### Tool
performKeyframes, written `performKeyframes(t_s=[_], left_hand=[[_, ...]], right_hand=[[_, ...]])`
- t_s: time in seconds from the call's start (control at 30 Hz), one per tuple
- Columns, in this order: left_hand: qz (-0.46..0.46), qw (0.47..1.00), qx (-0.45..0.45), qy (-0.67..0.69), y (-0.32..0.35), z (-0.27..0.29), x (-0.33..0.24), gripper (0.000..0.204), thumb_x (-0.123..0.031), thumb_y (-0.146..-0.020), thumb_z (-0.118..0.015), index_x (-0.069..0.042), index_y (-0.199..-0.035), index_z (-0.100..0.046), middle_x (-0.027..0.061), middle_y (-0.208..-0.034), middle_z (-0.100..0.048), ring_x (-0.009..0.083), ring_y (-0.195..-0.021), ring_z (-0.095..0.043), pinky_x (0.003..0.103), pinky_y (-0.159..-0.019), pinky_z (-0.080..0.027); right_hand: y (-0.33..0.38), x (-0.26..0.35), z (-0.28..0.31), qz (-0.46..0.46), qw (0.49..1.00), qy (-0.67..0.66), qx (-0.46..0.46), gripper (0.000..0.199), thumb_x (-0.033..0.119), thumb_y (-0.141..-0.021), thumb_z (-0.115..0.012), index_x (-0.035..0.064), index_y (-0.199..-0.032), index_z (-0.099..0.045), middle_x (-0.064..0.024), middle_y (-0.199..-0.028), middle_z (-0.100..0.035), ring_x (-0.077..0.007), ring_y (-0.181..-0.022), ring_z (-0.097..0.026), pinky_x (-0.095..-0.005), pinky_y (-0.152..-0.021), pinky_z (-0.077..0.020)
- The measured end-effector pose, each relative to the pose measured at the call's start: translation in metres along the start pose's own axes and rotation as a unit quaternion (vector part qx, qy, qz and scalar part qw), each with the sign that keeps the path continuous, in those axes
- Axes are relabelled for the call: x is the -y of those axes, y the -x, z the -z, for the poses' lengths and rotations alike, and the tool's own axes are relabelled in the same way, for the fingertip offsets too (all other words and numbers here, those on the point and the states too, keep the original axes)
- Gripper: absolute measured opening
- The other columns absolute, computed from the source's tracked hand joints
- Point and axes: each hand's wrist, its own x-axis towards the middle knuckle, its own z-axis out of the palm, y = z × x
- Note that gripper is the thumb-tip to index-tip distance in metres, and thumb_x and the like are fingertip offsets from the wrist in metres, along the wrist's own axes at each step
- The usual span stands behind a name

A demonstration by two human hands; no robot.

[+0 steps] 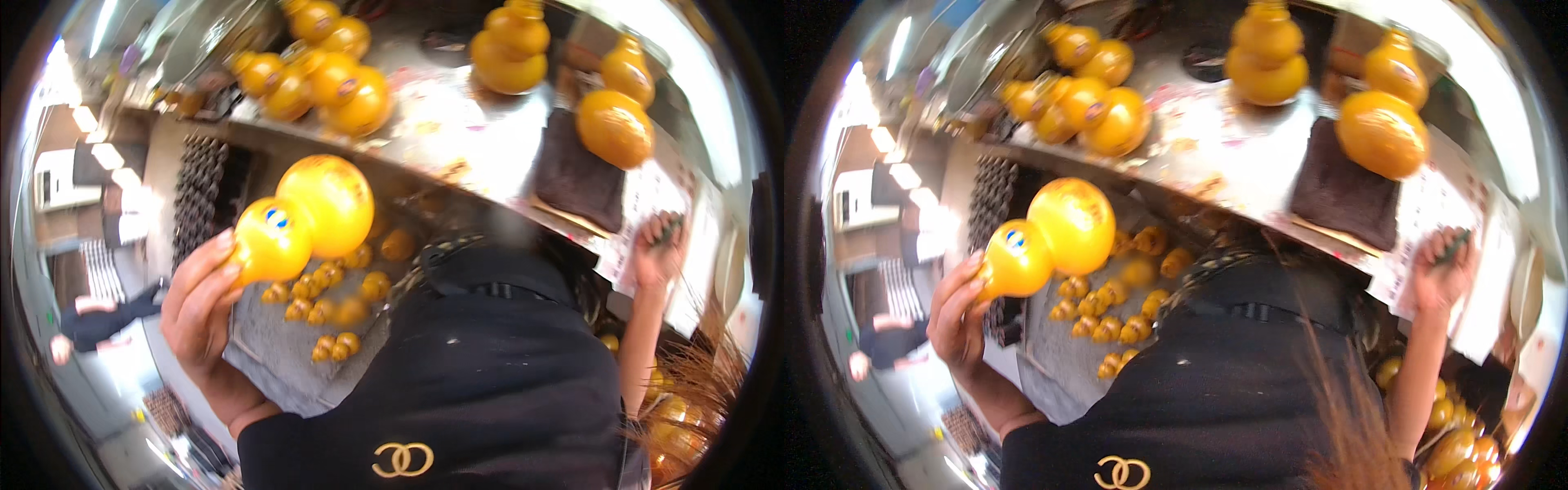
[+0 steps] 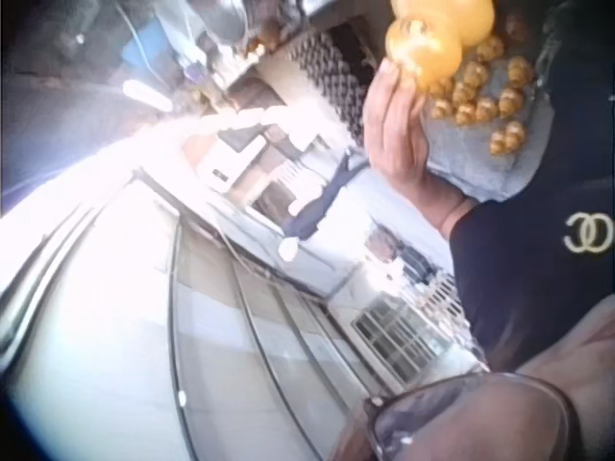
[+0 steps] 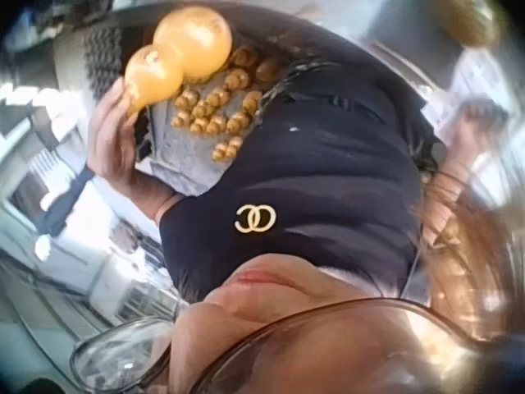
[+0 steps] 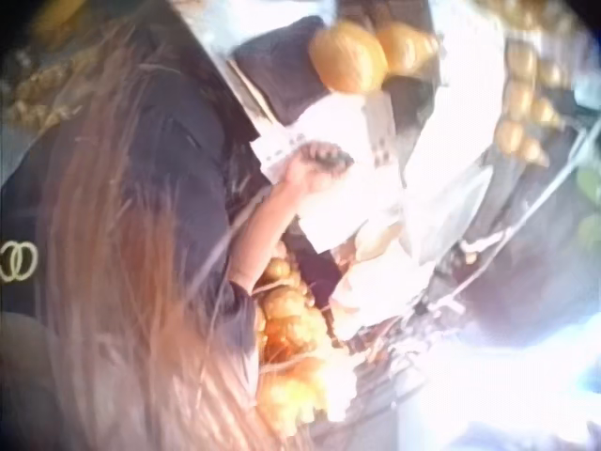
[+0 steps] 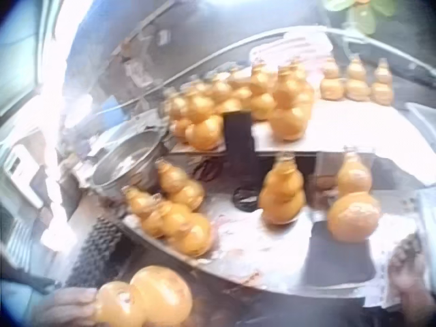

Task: The person picks up yellow gourd-shaped containers, applies a sticker label to each, and uses a green tool to smooth the label. The person then places the labeled gourds onto a nearby rack.

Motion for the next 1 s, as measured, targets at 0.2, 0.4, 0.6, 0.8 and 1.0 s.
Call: performKeyframes(t_s=[0.2,0.4,0.6,0.8,1.0], left_hand=[[-0.008,0.999,-0.003,0.051,-0.053,-0.044,-0.021,0.021,-0.002,-0.082,-0.064,0.001,-0.103,-0.06,0.0192,-0.104,-0.063,0.0318,-0.097,-0.062,0.036,-0.087,-0.05],[-0.015,0.999,0.003,0.046,-0.116,-0.092,-0.036,0.029,0.006,-0.079,-0.062,0.001,-0.108,-0.061,0.017,-0.105,-0.062,0.0324,-0.099,-0.061,0.037,-0.087,-0.048],[-0.059,0.997,0.045,0.033,-0.167,-0.126,-0.047,0.029,-0.001,-0.081,-0.062,-0.002,-0.11,-0.061,0.0175,-0.101,-0.061,0.0338,-0.095,-0.059,0.04,-0.084,-0.047],[-0.015,0.995,0.055,0.086,-0.164,-0.134,-0.041,0.032,-0.01,-0.084,-0.062,-0.006,-0.116,-0.059,0.0164,-0.106,-0.06,0.0338,-0.099,-0.057,0.039,-0.084,-0.046],[-0.068,0.985,-0.025,0.154,-0.157,-0.126,-0.028,0.041,-0.017,-0.084,-0.065,-0.007,-0.123,-0.055,0.0154,-0.114,-0.059,0.0325,-0.107,-0.056,0.037,-0.09,-0.045]], right_hand=[[0.012,0.001,-0.042,0.023,0.996,0.063,-0.056,0.022,0.026,-0.091,-0.055,0.0073,-0.102,-0.056,-0.0032,-0.087,-0.059,-0.0134,-0.075,-0.055,-0.0265,-0.065,-0.0456],[0.004,0.028,-0.045,0.127,0.877,0.463,-0.014,0.028,0.006,-0.084,-0.061,0.0046,-0.111,-0.054,-0.0037,-0.086,-0.06,-0.0087,-0.076,-0.054,-0.023,-0.068,-0.045],[-0.006,0.03,-0.018,0.297,0.575,0.761,0.035,0.032,0.012,-0.077,-0.065,0.0064,-0.109,-0.064,-0.0118,-0.102,-0.062,-0.0262,-0.101,-0.055,-0.0358,-0.086,-0.0455],[0.054,0.073,-0.158,0.423,0.767,0.419,0.241,0.036,0.004,-0.08,-0.056,-0.005,-0.115,-0.056,-0.0134,-0.106,-0.059,-0.0167,-0.086,-0.055,-0.0273,-0.075,-0.0432],[0.054,0.062,-0.165,0.488,0.717,0.431,0.251,0.034,0.025,-0.09,-0.059,-0.002,-0.111,-0.055,-0.013,-0.089,-0.057,-0.0195,-0.077,-0.053,-0.0293,-0.068,-0.0437]])
